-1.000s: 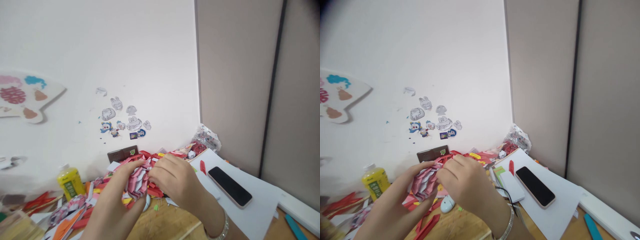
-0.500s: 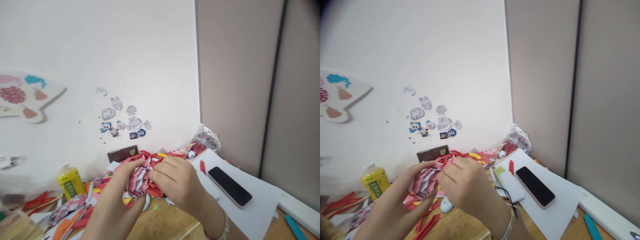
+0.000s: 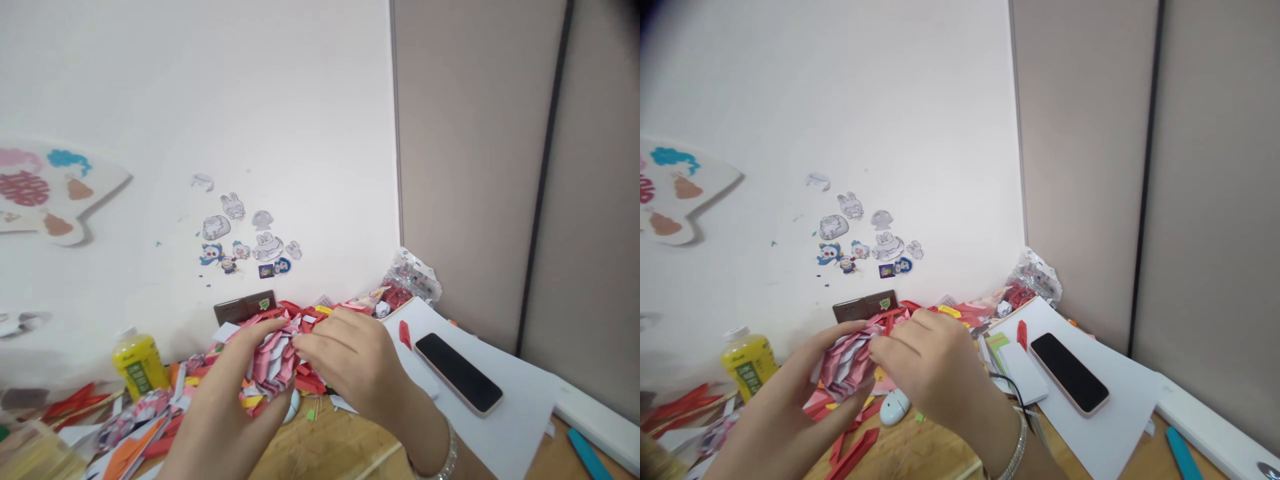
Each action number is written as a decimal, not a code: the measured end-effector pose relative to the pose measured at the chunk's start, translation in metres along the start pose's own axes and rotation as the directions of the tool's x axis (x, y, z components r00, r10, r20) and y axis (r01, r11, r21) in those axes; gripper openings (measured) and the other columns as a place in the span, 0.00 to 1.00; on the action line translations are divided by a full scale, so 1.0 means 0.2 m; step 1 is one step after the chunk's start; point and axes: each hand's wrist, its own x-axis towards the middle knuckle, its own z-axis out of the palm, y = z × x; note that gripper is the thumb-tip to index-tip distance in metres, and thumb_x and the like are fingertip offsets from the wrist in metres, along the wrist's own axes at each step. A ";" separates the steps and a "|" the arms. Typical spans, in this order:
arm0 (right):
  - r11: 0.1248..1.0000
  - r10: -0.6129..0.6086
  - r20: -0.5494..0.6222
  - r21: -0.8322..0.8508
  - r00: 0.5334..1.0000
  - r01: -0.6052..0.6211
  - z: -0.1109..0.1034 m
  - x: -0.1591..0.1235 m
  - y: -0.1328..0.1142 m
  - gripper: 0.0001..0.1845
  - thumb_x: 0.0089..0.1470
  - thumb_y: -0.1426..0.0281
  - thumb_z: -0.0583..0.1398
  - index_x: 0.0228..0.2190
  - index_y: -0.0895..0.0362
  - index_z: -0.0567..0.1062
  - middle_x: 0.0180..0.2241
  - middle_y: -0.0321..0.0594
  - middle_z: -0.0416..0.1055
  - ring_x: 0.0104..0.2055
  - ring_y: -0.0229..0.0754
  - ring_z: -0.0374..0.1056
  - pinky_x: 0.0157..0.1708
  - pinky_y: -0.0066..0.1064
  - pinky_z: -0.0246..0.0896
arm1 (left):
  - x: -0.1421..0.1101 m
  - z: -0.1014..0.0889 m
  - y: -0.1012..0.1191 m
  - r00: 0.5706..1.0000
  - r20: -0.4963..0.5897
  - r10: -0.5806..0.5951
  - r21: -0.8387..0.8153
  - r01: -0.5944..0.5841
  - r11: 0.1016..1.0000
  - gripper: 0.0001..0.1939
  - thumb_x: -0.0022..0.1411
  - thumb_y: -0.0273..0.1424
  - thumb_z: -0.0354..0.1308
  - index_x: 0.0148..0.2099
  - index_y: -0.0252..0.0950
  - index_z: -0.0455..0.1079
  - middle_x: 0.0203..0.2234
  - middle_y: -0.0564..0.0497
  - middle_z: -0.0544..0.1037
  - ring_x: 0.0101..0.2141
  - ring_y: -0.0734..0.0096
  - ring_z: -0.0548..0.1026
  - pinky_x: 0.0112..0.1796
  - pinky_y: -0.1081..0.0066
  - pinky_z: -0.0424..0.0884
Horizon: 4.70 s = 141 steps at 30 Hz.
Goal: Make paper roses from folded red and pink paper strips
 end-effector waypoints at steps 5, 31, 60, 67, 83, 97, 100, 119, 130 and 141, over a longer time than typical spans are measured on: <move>0.984 0.150 -0.020 0.105 0.989 -0.147 0.01 0.00 0.01 0.12 0.60 0.71 0.52 0.28 0.59 0.73 0.25 0.39 0.70 0.28 0.38 0.62 0.29 0.30 0.57 | -0.01 0.01 0.01 0.999 0.004 0.033 0.005 -0.033 0.999 0.25 0.52 0.26 0.52 0.53 0.46 0.56 0.46 0.52 0.74 0.44 0.64 0.74 0.44 0.67 0.72; 0.981 0.169 0.056 0.083 0.984 -0.173 0.01 0.01 0.01 0.15 0.61 0.72 0.50 0.25 0.60 0.71 0.23 0.39 0.69 0.27 0.38 0.60 0.28 0.29 0.55 | -0.02 0.04 -0.01 0.998 0.029 0.060 0.028 -0.060 0.998 0.26 0.51 0.24 0.51 0.53 0.46 0.56 0.47 0.52 0.73 0.46 0.64 0.73 0.44 0.66 0.73; 0.990 0.140 0.074 0.003 0.987 -0.141 0.00 0.01 -0.01 0.15 0.60 0.76 0.50 0.27 0.61 0.73 0.23 0.40 0.69 0.27 0.38 0.61 0.29 0.29 0.55 | -0.01 0.03 0.01 0.997 0.048 0.055 0.027 -0.056 0.998 0.28 0.51 0.22 0.51 0.54 0.46 0.55 0.48 0.52 0.72 0.47 0.62 0.72 0.45 0.64 0.71; 0.989 0.149 -0.001 -0.022 0.989 -0.149 0.01 0.01 -0.01 0.14 0.58 0.73 0.52 0.24 0.59 0.72 0.22 0.38 0.68 0.26 0.37 0.60 0.27 0.29 0.53 | -0.02 0.02 0.01 0.997 0.012 0.082 0.015 -0.082 0.997 0.26 0.51 0.24 0.51 0.52 0.46 0.56 0.45 0.52 0.74 0.45 0.63 0.74 0.44 0.65 0.72; 0.997 0.074 0.123 -0.017 0.990 -0.073 -0.01 0.01 -0.01 0.16 0.60 0.76 0.48 0.30 0.61 0.74 0.22 0.40 0.68 0.25 0.38 0.60 0.25 0.29 0.54 | -0.01 0.02 0.01 0.996 0.025 0.080 -0.045 -0.079 0.996 0.27 0.51 0.24 0.51 0.54 0.46 0.57 0.49 0.51 0.73 0.46 0.61 0.73 0.45 0.64 0.71; 0.999 -0.031 0.074 -0.031 0.997 0.034 -0.02 -0.01 -0.03 0.13 0.59 0.77 0.50 0.29 0.58 0.72 0.23 0.37 0.67 0.26 0.36 0.60 0.27 0.28 0.54 | -0.04 0.00 0.00 0.999 0.049 -0.013 -0.017 0.014 1.000 0.26 0.52 0.29 0.53 0.55 0.47 0.56 0.49 0.50 0.73 0.46 0.59 0.74 0.43 0.62 0.73; 0.998 -0.042 0.067 -0.045 0.997 0.045 -0.02 -0.01 -0.04 0.14 0.59 0.77 0.49 0.26 0.58 0.72 0.22 0.37 0.66 0.25 0.36 0.59 0.26 0.28 0.52 | -0.04 0.00 0.00 0.998 0.058 0.010 -0.006 -0.010 1.000 0.27 0.52 0.28 0.53 0.55 0.46 0.56 0.50 0.50 0.73 0.47 0.59 0.74 0.43 0.62 0.73; 0.998 -0.053 0.144 -0.029 0.988 0.058 0.00 -0.01 -0.03 0.13 0.57 0.78 0.51 0.26 0.60 0.71 0.23 0.39 0.67 0.26 0.38 0.59 0.27 0.30 0.54 | -0.07 0.01 -0.03 0.985 0.145 0.097 -0.023 -0.095 0.995 0.35 0.47 0.22 0.52 0.58 0.47 0.53 0.51 0.51 0.72 0.48 0.61 0.72 0.47 0.63 0.71; 1.000 -0.016 0.163 -0.022 0.987 0.020 0.01 -0.01 -0.03 0.12 0.58 0.76 0.51 0.25 0.60 0.70 0.24 0.38 0.66 0.26 0.38 0.58 0.25 0.29 0.52 | -0.07 0.02 -0.04 0.983 0.161 0.086 -0.042 -0.081 0.996 0.34 0.47 0.22 0.52 0.57 0.45 0.54 0.51 0.49 0.72 0.48 0.58 0.73 0.46 0.61 0.71; 0.999 -0.029 0.171 -0.040 0.985 0.037 0.01 -0.01 -0.03 0.14 0.58 0.78 0.50 0.24 0.61 0.70 0.23 0.39 0.66 0.26 0.38 0.58 0.26 0.29 0.53 | -0.05 0.03 -0.03 0.989 0.100 0.110 -0.081 -0.103 0.991 0.33 0.46 0.22 0.53 0.56 0.45 0.57 0.49 0.48 0.73 0.47 0.56 0.73 0.45 0.63 0.72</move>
